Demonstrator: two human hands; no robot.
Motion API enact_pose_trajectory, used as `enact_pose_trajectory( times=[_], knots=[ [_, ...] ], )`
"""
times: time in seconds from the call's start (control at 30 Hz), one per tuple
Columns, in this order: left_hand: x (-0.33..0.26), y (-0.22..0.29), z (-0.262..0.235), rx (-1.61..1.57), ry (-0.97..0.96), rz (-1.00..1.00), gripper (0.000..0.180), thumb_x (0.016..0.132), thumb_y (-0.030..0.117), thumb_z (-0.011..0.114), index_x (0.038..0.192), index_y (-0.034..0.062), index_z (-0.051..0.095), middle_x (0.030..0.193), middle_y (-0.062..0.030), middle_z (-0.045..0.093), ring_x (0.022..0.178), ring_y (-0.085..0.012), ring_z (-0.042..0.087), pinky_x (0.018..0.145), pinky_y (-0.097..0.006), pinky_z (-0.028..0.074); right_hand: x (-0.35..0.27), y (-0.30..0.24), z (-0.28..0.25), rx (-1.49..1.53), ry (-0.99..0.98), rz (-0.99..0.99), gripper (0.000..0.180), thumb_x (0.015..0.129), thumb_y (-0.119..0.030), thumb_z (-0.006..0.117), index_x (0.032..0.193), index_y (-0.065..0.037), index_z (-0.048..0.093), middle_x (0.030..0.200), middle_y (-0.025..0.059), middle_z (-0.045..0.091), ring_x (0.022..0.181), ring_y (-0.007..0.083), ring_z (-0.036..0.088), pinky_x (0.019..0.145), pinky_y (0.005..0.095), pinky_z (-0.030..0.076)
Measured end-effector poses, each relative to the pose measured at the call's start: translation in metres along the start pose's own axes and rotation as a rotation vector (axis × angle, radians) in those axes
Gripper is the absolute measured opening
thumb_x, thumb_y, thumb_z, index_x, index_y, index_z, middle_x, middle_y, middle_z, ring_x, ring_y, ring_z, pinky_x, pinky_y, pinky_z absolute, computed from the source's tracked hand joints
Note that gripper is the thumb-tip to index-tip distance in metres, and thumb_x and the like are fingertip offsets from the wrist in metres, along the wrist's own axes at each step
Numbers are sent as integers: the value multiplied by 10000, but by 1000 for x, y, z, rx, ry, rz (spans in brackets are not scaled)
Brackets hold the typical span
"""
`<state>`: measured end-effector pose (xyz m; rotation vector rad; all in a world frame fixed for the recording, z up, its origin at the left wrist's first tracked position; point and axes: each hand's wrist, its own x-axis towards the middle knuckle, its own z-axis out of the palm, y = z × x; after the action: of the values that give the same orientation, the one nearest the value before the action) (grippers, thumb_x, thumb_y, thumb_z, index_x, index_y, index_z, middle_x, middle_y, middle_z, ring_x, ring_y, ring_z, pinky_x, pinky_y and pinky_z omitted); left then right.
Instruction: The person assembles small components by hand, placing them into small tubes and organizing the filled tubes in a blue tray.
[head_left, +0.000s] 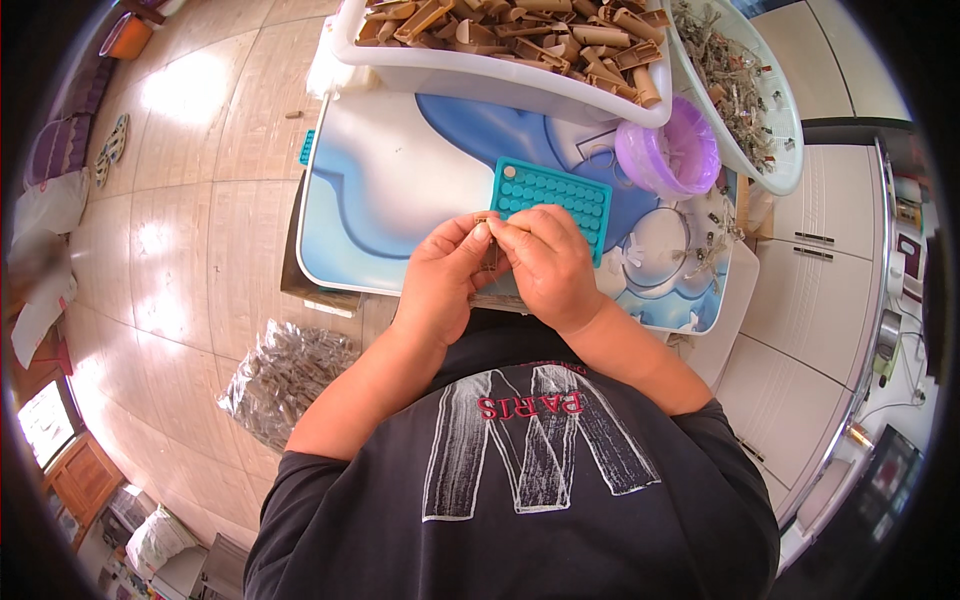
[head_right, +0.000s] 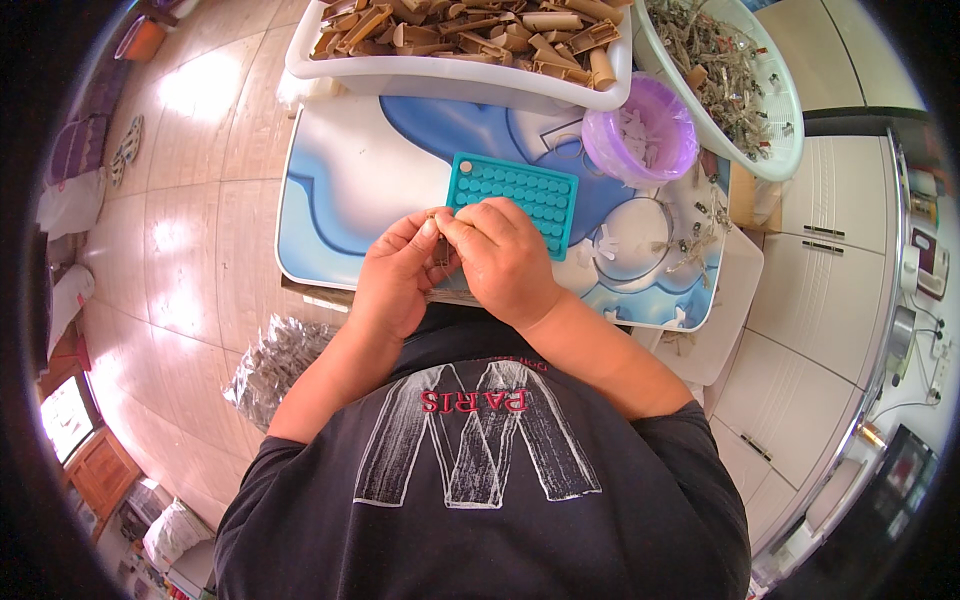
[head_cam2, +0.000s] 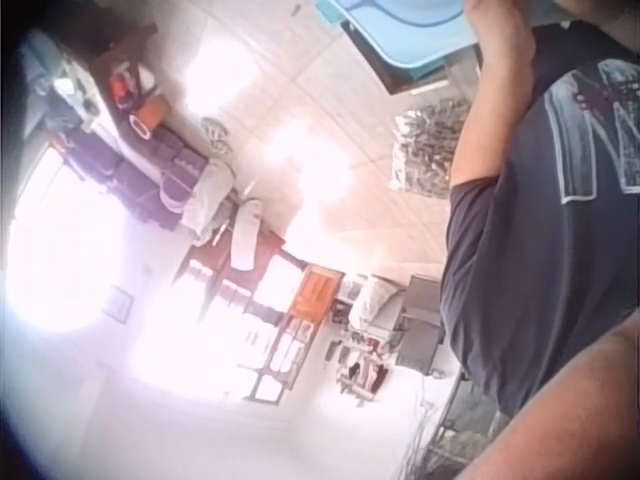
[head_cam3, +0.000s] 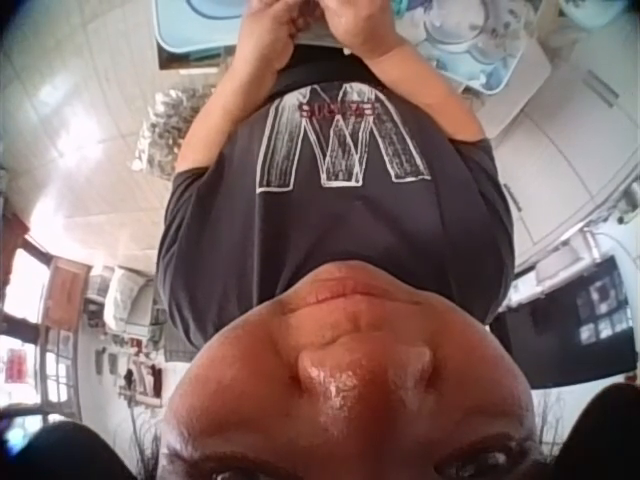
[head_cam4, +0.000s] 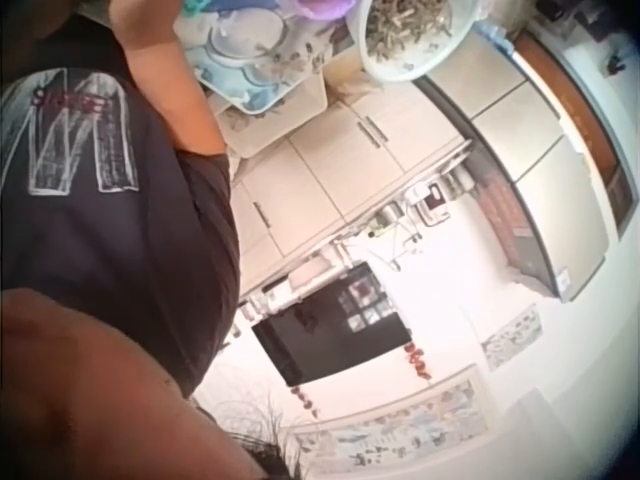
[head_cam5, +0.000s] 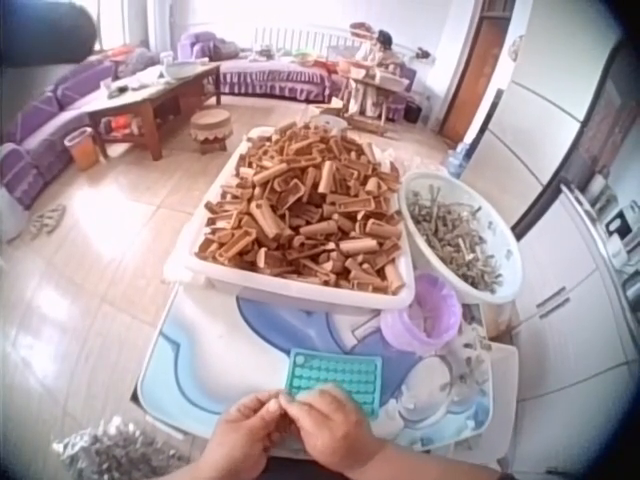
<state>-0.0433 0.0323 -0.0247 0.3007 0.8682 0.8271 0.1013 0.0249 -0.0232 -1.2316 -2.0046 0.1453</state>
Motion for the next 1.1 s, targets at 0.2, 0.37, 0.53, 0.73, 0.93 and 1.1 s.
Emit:
enact_pose_trajectory(
  times=[0.2,0.37,0.53,0.73,0.93,1.1],
  knots=[
    [1,3,-4,3,-69,0,215,955,181,463,1062,6,528,941,-75,610,826,-164,619,795,-299,515,22,-4,-19,138,-100,64,232,718,-68,661,944,-25,629,823,65,576,774,255,542,699,354,441],
    [-2,-2,-5,25,-84,19,217,965,187,436,1054,6,515,910,-91,610,804,-192,633,781,-320,528,107,14,-23,-127,263,-221,394,674,-135,723,1027,-48,570,906,95,584,835,292,546,747,378,430],
    [-10,4,2,54,-105,45,240,959,188,449,1089,-1,518,918,-94,617,821,-195,640,789,-327,529,166,-6,-15,-257,184,-84,605,725,-331,713,1196,-38,470,1063,166,567,1011,305,517,904,400,392],
    [-22,10,3,43,-114,107,209,956,172,463,1075,9,516,1026,-108,606,853,-198,633,804,-323,526,172,-1,-5,-292,27,85,494,712,-286,717,1078,-32,504,1002,148,584,946,316,535,836,407,413],
    [-35,19,6,120,-96,183,271,961,184,444,1143,-6,510,1219,-115,539,980,-214,605,834,-337,520,119,-5,-49,-182,109,-139,482,676,-161,718,1105,-58,526,969,128,576,927,321,537,820,399,422],
    [-30,15,11,289,-284,15,305,957,205,457,1165,-11,510,1174,-95,563,972,-188,600,816,-323,524,41,-21,-89,-74,-457,49,624,645,-111,723,1214,-82,466,956,111,574,896,315,540,794,407,435]
  ],
)
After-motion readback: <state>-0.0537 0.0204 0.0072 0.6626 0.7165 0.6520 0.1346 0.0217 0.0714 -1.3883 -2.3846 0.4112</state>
